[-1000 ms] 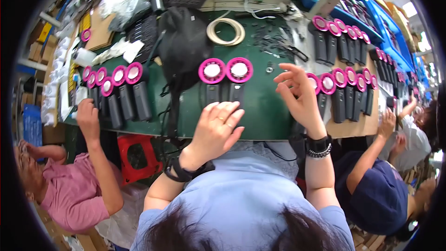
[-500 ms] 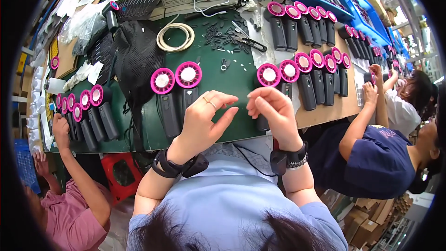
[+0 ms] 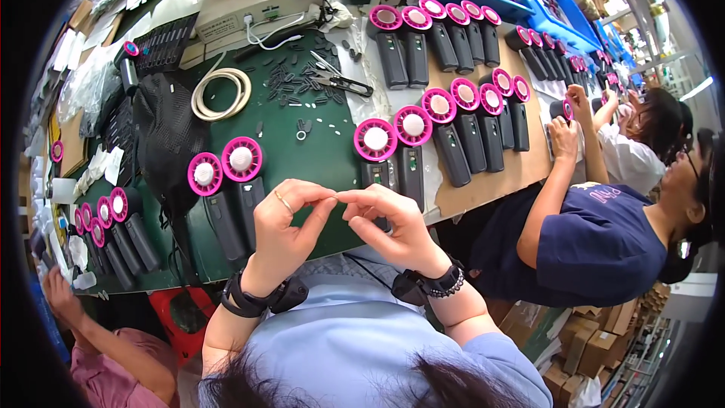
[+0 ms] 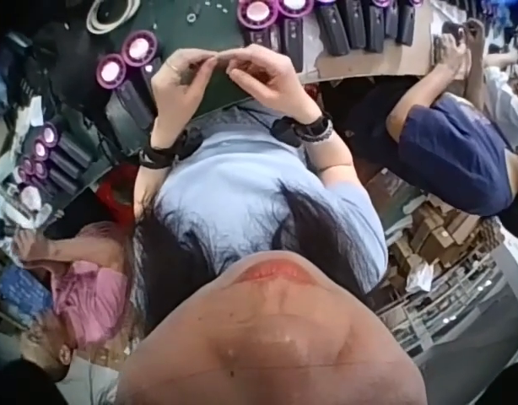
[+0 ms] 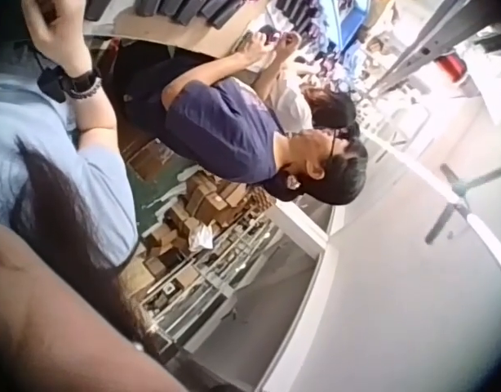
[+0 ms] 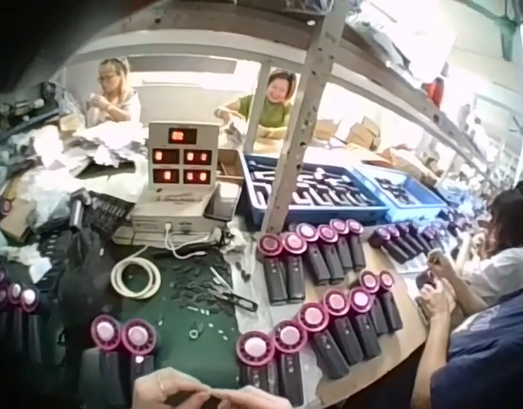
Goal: The person assembles handheld fans by pressing small black components into the handles and wiping the fan heads. They then use shears to trim a small plastic piece before inserting it into a fan handle.
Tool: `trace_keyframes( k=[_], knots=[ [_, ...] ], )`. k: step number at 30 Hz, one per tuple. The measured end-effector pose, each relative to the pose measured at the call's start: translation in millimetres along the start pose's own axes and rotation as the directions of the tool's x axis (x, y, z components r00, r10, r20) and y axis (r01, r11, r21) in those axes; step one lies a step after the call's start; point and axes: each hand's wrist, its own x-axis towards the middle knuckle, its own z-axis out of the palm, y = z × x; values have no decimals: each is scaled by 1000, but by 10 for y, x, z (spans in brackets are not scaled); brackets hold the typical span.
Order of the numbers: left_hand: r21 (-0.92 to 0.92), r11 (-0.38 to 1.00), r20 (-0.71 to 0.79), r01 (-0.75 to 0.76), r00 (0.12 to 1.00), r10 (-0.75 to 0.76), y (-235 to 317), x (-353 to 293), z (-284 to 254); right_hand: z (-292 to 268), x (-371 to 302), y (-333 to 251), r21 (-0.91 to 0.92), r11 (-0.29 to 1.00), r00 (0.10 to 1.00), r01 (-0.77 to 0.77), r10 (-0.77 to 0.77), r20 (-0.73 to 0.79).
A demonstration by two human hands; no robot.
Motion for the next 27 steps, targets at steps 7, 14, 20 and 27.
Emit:
trace_keyframes(
  k=[7, 14, 20, 27],
  knots=[
    [111, 989, 36, -96, 995, 92, 3, 25, 17, 11, -49, -44, -180, 982, 998, 49, -55, -27],
    [142, 977, 75, -159, 986, 149, -54, -59, -181, -336, -309, 229, -658, 752, 872, -48, -290, -395],
    [160, 970, 106, -185, 980, 169, -122, -132, -224, 12, -155, 270, -742, 622, 893, -250, -149, -426],
    [260, 950, 35, -172, 985, 169, -151, -263, -448, 55, -106, 276, -741, 558, 892, -374, -2, -452]
  ],
)
